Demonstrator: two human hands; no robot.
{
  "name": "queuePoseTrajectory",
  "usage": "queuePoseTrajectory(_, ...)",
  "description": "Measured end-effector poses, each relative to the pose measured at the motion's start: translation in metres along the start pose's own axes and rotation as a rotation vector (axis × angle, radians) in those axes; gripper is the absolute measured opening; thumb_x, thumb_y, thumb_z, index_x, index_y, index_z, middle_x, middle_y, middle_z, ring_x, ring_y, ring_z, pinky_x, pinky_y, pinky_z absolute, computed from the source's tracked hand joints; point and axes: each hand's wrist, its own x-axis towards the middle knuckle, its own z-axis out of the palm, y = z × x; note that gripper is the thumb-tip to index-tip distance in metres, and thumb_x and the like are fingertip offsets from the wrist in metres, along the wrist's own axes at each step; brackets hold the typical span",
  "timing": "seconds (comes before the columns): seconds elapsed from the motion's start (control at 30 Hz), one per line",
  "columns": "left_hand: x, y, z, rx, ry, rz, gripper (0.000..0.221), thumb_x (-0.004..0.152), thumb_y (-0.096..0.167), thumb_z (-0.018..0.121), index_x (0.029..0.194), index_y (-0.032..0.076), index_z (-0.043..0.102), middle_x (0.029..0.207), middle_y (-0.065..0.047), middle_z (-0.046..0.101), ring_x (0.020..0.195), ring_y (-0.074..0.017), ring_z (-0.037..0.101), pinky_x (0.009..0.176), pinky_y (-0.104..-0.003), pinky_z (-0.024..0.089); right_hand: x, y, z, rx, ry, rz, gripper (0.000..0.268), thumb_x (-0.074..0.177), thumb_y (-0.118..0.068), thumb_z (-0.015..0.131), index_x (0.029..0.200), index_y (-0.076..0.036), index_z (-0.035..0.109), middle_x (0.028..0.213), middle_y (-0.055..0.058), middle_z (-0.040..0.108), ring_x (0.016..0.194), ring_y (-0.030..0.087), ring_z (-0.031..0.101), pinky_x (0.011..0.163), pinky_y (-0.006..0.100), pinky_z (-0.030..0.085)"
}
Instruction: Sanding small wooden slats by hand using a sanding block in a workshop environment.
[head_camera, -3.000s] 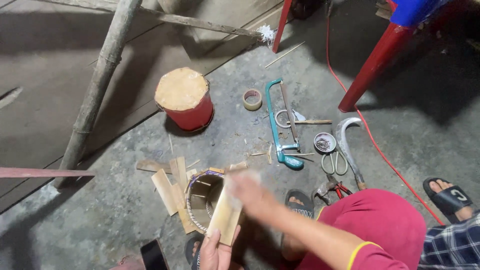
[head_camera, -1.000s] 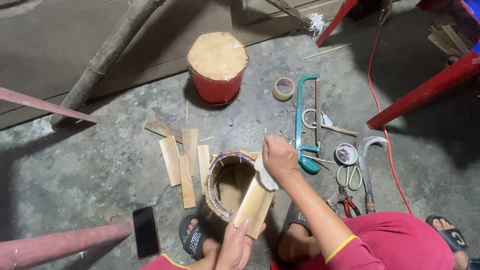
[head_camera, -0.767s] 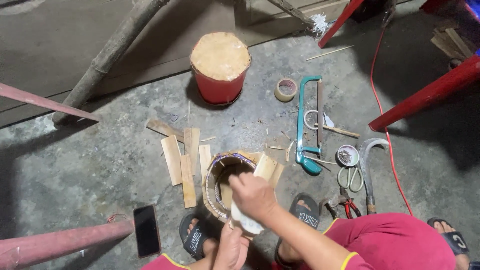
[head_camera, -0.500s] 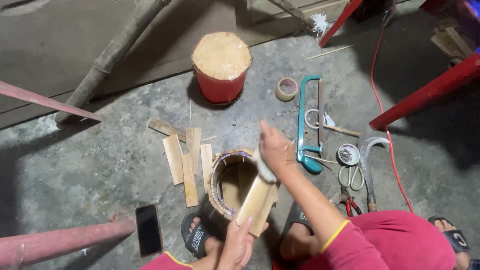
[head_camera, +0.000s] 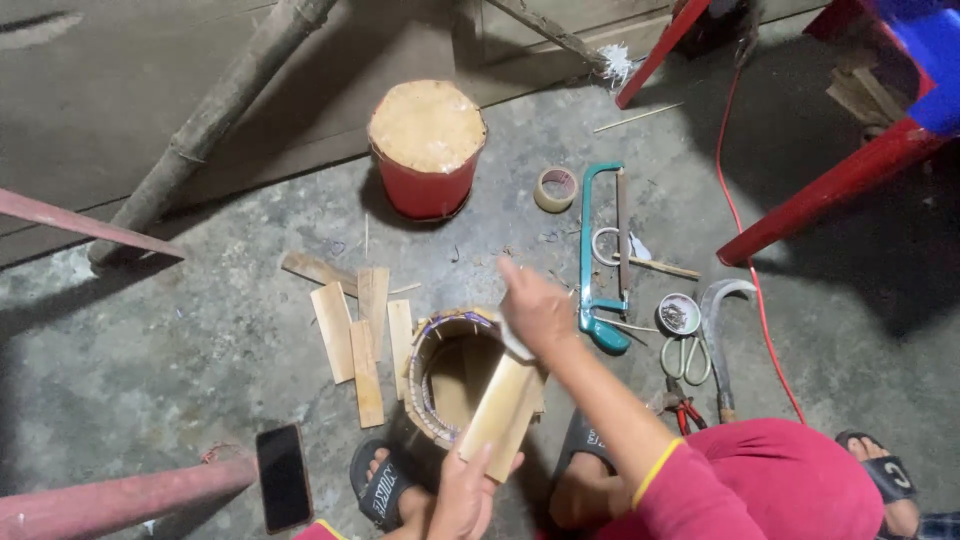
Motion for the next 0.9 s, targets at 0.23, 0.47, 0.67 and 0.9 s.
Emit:
queuePoseTrajectory(0.23,-0.007,0.009,0.008,0.025,-0.019,0.026,0.055,0.094,-0.001,0.053,0.148,-0.007,0.045,0.135,-0.028,0.063,0.113,-0.0363,0.066,0.091,-0.047,0.057,-0.015,-0.006,-0.001,0.082,-0.126,-0.024,0.049,0.086,-0.018,0.066,0.133,-0.023,0.056,0.084,0.004,0.052,0.063,0.023,0.05,0.051,0.035,0.046)
queuePoseTrajectory(0.47,0.001,0.002,0.003,0.046,-0.005,0.028,0.055,0.094,-0.002,0.053,0.148,-0.006,0.044,0.135,-0.028,0.063,0.113,-0.0361,0.066,0.09,-0.047,0.058,-0.017,0.007,-0.001,0.248,0.006,-0.131,0.052,0.091,-0.02,0.061,0.138,-0.01,0.042,0.143,0.017,0.046,0.134,0.034,0.047,0.113,0.046,0.045)
queuePoseTrajectory(0.67,-0.006,0.013,0.015,0.005,0.06,-0.007,0.053,0.096,0.001,0.05,0.149,-0.001,0.045,0.136,-0.028,0.06,0.114,-0.0372,0.063,0.091,-0.049,0.056,-0.056,-0.027,-0.053,0.331,-0.365,-0.126,0.069,0.085,-0.049,0.057,0.137,-0.004,0.057,0.154,0.023,0.042,0.147,0.038,0.034,0.121,0.055,0.022)
queuePoseTrajectory(0.9,-0.003,0.008,0.01,-0.016,0.029,0.004,0.052,0.096,0.001,0.05,0.147,-0.002,0.047,0.135,-0.028,0.06,0.113,-0.0359,0.063,0.091,-0.049,0.056,-0.067,-0.029,-0.075,0.25,-0.217,-0.178,0.07,0.08,-0.044,0.069,0.137,-0.004,0.058,0.155,0.022,0.043,0.145,0.036,0.04,0.121,0.049,0.028)
